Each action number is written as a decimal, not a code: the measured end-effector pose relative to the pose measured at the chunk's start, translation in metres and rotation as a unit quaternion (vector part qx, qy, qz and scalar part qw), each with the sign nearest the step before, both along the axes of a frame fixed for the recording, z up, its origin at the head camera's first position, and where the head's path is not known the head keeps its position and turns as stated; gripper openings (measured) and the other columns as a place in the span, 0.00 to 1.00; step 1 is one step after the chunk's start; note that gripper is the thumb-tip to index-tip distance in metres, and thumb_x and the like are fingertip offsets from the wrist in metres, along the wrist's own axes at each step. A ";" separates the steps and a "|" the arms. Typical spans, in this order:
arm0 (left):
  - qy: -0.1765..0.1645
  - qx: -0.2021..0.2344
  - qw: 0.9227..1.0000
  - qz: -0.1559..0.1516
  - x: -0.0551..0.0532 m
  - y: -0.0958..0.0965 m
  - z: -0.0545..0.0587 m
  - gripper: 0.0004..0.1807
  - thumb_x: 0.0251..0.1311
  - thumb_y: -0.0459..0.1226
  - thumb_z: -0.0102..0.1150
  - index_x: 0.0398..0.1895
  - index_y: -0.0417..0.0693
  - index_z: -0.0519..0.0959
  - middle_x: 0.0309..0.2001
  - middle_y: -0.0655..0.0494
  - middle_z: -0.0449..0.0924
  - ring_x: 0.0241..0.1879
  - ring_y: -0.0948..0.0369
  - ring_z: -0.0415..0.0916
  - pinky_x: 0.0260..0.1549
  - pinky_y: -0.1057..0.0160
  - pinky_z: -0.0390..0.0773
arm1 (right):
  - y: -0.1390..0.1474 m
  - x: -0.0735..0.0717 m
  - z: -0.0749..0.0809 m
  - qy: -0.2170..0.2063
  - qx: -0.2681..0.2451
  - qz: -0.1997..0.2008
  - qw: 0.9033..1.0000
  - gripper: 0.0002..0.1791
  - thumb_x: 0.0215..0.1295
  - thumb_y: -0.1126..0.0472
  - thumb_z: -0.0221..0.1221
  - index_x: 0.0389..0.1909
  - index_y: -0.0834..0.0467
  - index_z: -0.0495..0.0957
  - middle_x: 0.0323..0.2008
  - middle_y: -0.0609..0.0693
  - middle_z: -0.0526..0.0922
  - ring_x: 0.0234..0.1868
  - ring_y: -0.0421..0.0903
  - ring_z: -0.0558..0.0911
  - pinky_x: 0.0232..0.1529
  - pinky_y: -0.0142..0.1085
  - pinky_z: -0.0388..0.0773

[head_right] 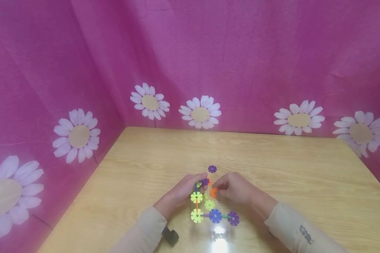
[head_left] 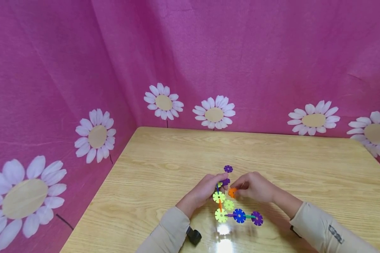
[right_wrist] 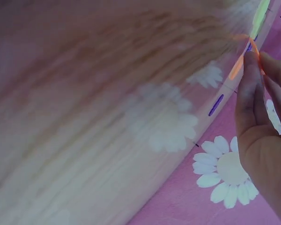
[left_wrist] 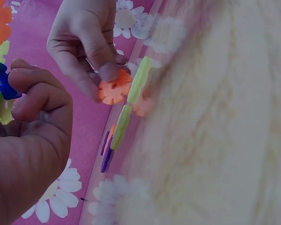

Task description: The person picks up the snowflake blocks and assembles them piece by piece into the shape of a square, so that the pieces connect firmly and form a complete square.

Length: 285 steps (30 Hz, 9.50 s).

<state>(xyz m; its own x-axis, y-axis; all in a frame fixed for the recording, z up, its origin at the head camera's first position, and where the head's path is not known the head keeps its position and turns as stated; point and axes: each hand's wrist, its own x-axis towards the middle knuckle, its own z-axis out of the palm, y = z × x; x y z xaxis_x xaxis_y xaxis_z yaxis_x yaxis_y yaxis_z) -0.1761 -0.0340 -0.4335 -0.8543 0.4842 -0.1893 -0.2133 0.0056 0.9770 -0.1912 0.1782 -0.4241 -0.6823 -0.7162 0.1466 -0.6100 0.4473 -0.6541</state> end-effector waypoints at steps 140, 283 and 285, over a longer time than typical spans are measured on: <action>-0.036 0.007 0.999 -0.023 -0.011 -0.005 -0.001 0.32 0.58 0.60 0.49 0.33 0.35 0.74 0.22 0.58 0.72 0.16 0.68 0.63 0.10 0.71 0.57 | -0.022 -0.066 0.001 0.084 0.204 -0.115 0.969 0.13 0.56 0.60 0.64 0.43 0.57 0.81 0.32 0.52 0.75 0.28 0.44 0.68 0.29 0.36 0.69; -0.046 0.081 0.984 -0.149 -0.007 0.003 0.005 0.41 0.59 0.62 0.44 0.36 0.24 0.72 0.18 0.54 0.76 0.12 0.65 0.66 0.11 0.70 0.67 | -0.002 -0.007 0.025 -0.183 -0.187 0.028 0.965 0.08 0.61 0.65 0.58 0.40 0.62 0.79 0.40 0.56 0.82 0.44 0.52 0.80 0.44 0.40 0.77; -0.048 0.079 0.986 -0.139 -0.007 0.003 0.005 0.41 0.58 0.62 0.46 0.36 0.25 0.73 0.18 0.55 0.75 0.11 0.65 0.65 0.11 0.70 0.67 | -0.003 -0.007 0.024 -0.185 -0.187 0.029 0.964 0.08 0.62 0.65 0.58 0.41 0.62 0.79 0.40 0.56 0.82 0.45 0.52 0.80 0.45 0.40 0.77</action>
